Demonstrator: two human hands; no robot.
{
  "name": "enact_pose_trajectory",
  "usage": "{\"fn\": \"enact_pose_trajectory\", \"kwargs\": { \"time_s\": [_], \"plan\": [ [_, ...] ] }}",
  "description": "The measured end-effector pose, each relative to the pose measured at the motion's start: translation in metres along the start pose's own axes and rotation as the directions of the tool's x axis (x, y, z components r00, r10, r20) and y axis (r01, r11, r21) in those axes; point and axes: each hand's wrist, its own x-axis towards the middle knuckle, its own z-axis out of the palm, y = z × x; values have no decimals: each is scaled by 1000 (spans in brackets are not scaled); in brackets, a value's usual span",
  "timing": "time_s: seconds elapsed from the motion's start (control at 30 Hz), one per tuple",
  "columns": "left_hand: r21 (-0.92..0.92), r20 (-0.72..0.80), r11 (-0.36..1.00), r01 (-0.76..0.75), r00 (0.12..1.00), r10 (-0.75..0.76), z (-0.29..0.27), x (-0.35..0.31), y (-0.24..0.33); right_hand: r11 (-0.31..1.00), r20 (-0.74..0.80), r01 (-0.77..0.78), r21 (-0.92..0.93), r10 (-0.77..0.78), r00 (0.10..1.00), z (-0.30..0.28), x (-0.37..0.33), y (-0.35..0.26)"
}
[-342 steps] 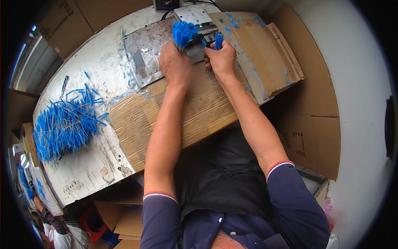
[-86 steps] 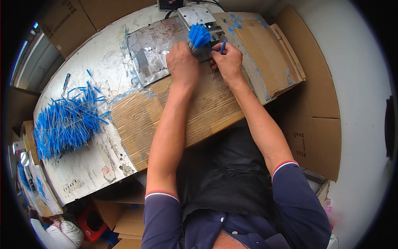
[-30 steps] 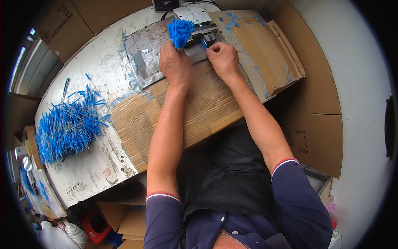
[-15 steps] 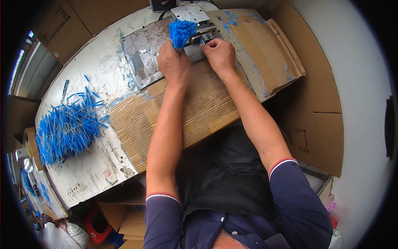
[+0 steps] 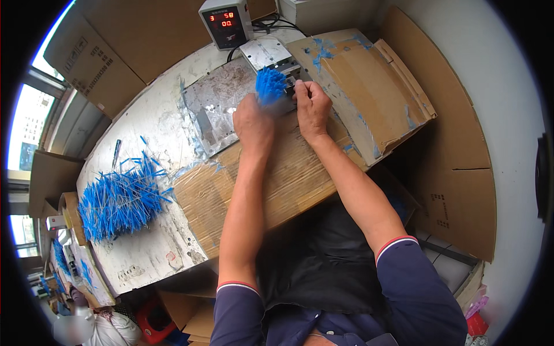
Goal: Assembling and inspecting bundles of blue wires or bristles using a bench-mounted manufacturing tool.
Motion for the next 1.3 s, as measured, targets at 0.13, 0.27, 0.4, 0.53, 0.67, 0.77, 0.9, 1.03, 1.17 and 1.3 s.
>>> {"fn": "enact_pose_trajectory", "kwargs": {
  "time_s": [0.13,0.27,0.4,0.53,0.67,0.77,0.9,1.03,1.17,1.3],
  "plan": [
    [48,-10,997,-68,998,69,-1,-1,-1,990,43,-83,118,78,996,-2,0,-7],
    [68,16,994,-91,996,90,-2,0,6,969,56,-133,207,124,991,-6,2,-13],
    [112,9,987,-115,993,115,3,-2,8,948,71,-194,252,182,981,-12,0,-12],
    [-5,4,999,33,999,-33,-7,-5,14,938,144,-215,272,182,973,-21,-2,-14],
    [-525,191,785,330,944,-269,-29,-34,17,971,239,37,236,-95,966,-34,2,-54],
    [-678,167,687,262,965,-203,-38,-58,42,936,303,271,223,-331,894,-46,8,-95],
    [-484,-66,875,-4,997,-31,-38,-73,22,844,804,506,179,-421,419,-27,-20,-133],
    [-599,-70,793,111,979,-190,-33,-80,22,838,817,533,115,-385,429,-32,-28,-139],
    [-519,73,828,215,975,-208,-31,-90,35,829,714,507,235,-501,489,-32,-29,-119],
    [-471,-39,876,101,990,-135,-42,-92,19,672,846,729,129,-458,273,-18,-39,-130]
  ]
}}
